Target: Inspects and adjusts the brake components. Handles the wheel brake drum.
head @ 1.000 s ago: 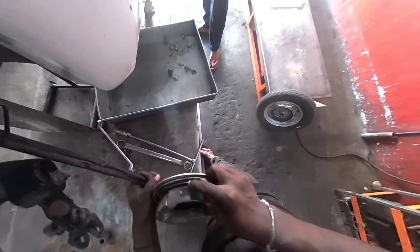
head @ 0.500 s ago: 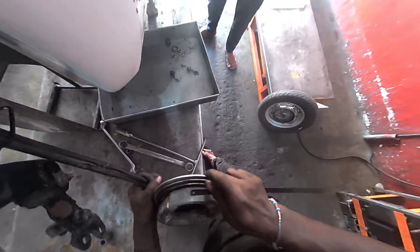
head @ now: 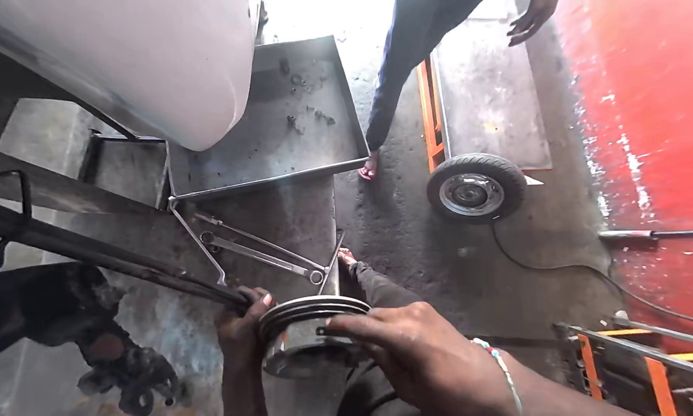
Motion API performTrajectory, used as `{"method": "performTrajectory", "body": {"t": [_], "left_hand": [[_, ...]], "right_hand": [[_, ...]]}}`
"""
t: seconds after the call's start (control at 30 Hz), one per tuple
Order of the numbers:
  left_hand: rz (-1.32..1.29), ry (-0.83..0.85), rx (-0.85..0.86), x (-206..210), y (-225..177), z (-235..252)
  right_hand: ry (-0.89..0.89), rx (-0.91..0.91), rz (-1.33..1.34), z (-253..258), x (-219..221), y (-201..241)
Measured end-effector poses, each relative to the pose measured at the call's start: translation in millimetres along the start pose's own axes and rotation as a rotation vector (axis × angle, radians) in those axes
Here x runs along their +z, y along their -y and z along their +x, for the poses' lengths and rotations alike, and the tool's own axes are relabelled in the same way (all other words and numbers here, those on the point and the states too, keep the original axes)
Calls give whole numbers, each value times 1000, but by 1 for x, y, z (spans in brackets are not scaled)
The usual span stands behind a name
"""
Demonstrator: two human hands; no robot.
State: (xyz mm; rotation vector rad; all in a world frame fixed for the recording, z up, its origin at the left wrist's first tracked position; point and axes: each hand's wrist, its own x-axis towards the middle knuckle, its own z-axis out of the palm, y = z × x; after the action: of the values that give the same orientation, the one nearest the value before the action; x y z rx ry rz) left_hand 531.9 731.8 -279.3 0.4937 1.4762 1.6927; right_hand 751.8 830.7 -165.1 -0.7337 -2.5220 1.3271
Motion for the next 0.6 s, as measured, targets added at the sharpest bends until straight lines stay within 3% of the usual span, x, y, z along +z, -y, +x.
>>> {"method": "performTrajectory", "body": {"t": [0.07, 0.23, 0.4, 0.6], "left_hand": [[9, -18, 7, 0, 0, 0], [62, -41, -7, 3, 0, -2], [74, -87, 7, 7, -2, -4], [64, -18, 27, 8, 0, -2]], "right_hand": [[-60, -45, -53, 2, 7, -2], [-67, 58, -86, 18, 12, 0], [-136, -18, -83, -5, 9, -4], [54, 37, -82, 16, 0, 1]]}}
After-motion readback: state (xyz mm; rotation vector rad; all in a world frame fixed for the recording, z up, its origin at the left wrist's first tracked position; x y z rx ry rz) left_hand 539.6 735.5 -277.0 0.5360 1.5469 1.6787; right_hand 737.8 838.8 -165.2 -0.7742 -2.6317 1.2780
